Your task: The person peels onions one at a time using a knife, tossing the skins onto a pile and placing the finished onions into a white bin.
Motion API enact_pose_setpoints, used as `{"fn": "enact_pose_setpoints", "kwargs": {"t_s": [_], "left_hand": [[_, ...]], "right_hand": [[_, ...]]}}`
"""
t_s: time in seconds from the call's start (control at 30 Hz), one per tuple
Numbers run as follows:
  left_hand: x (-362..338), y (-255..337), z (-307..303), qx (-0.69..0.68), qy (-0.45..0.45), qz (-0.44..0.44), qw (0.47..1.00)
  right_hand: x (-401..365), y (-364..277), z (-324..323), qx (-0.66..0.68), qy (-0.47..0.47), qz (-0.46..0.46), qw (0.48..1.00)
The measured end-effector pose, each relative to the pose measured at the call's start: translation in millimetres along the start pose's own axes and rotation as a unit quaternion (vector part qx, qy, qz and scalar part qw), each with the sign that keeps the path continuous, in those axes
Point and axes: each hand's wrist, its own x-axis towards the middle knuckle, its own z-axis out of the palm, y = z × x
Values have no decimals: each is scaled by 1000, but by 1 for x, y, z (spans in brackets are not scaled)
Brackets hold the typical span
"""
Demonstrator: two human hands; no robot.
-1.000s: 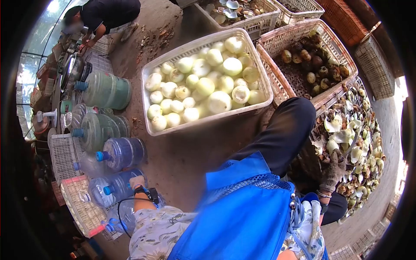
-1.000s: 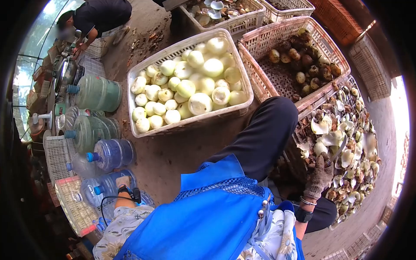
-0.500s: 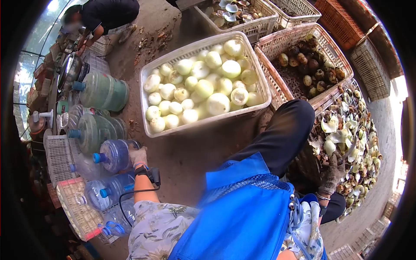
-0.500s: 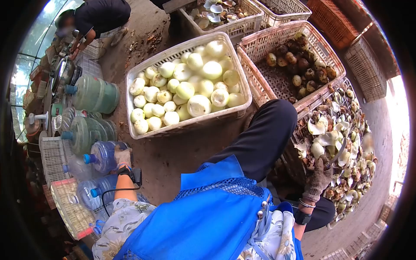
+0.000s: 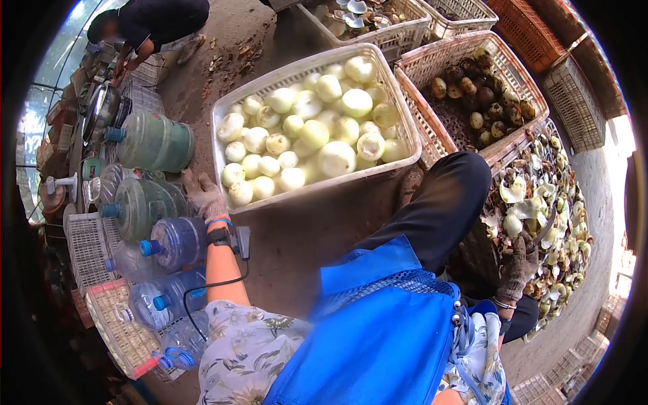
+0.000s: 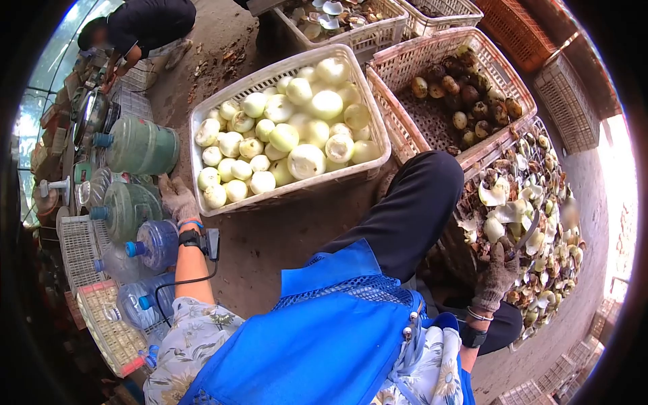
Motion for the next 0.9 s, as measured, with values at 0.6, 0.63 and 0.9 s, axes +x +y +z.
{"fn": "enact_pose_setpoints", "kwargs": {"t_s": [0.6,0.63,0.9], "left_hand": [[-7,-11,53,189,-187,-195,944],[-6,-15,57,209,-184,-172,945],[0,-18,2,81,-44,-155,984]], "right_hand": [[-25,-45,37,47,35,-4,998],[-30,-51,35,12,38,10,999],[-19,-39,28,44,27,54,997]]}}
